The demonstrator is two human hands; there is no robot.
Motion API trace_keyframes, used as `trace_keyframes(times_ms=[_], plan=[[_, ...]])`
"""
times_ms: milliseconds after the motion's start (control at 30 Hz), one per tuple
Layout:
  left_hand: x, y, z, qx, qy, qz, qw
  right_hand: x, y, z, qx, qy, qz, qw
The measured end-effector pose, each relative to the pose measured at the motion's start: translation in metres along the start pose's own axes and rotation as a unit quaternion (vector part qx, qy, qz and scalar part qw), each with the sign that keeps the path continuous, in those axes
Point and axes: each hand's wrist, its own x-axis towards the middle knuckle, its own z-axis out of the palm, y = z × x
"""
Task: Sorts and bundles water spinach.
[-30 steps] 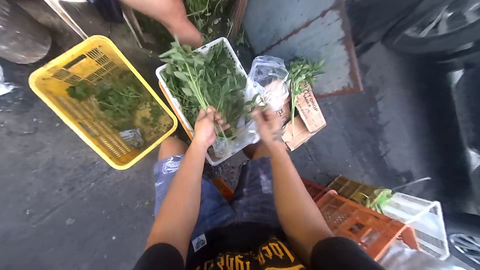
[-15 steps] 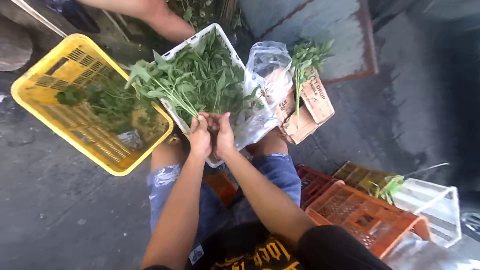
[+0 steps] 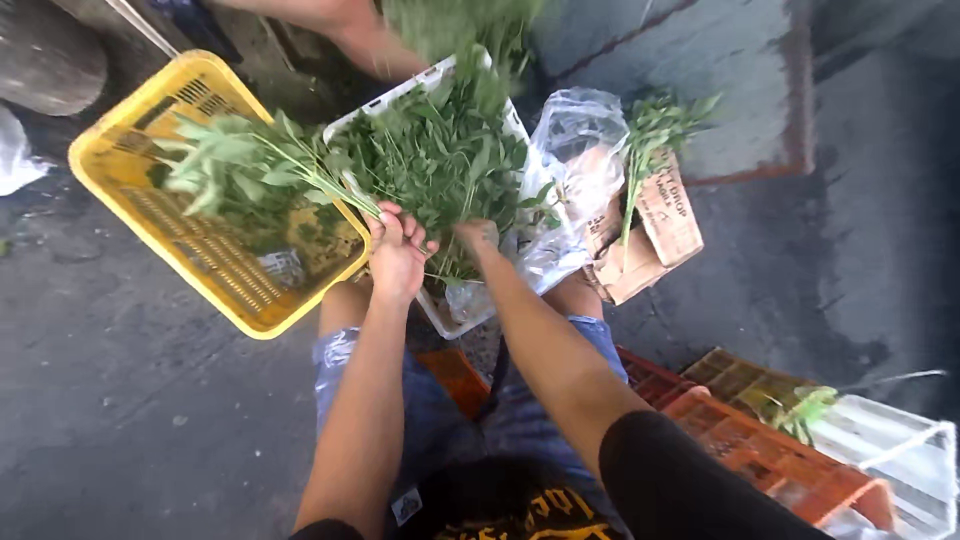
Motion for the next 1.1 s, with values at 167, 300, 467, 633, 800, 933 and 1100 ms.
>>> trace_keyframes(times_ms=[167,300,467,633,800,933,1100], plan=[[0.0,-0.005,0.001,0.044,0.049,-0.071,0.995,-0.02,-0.012,-0.048,0.205,0.018,-0.107,0.973],[-0.006,-0.022,0.007,0.101,0.09,-0.098,0.986,-0.054,-0.025,-0.087,0.305,0.008,-0.148,0.941],[-0.046,-0.048,0.031,0.171,0.06,-0.129,0.975,-0.112,-0.031,-0.101,0.315,-0.003,-0.204,0.927],[-0.08,-0.055,0.05,0.177,0.018,-0.122,0.976,-0.144,-0.02,-0.091,0.078,0.047,-0.288,0.953],[-0.091,-0.045,0.036,0.125,0.004,-0.09,0.988,-0.162,0.019,-0.102,-0.143,0.086,-0.494,0.853],[-0.096,-0.029,0.018,0.083,-0.026,-0.094,0.992,-0.155,0.053,-0.147,-0.01,0.129,-0.433,0.892],[-0.103,-0.021,0.009,0.061,-0.077,-0.107,0.989,-0.148,0.055,-0.193,0.194,0.159,-0.233,0.94]])
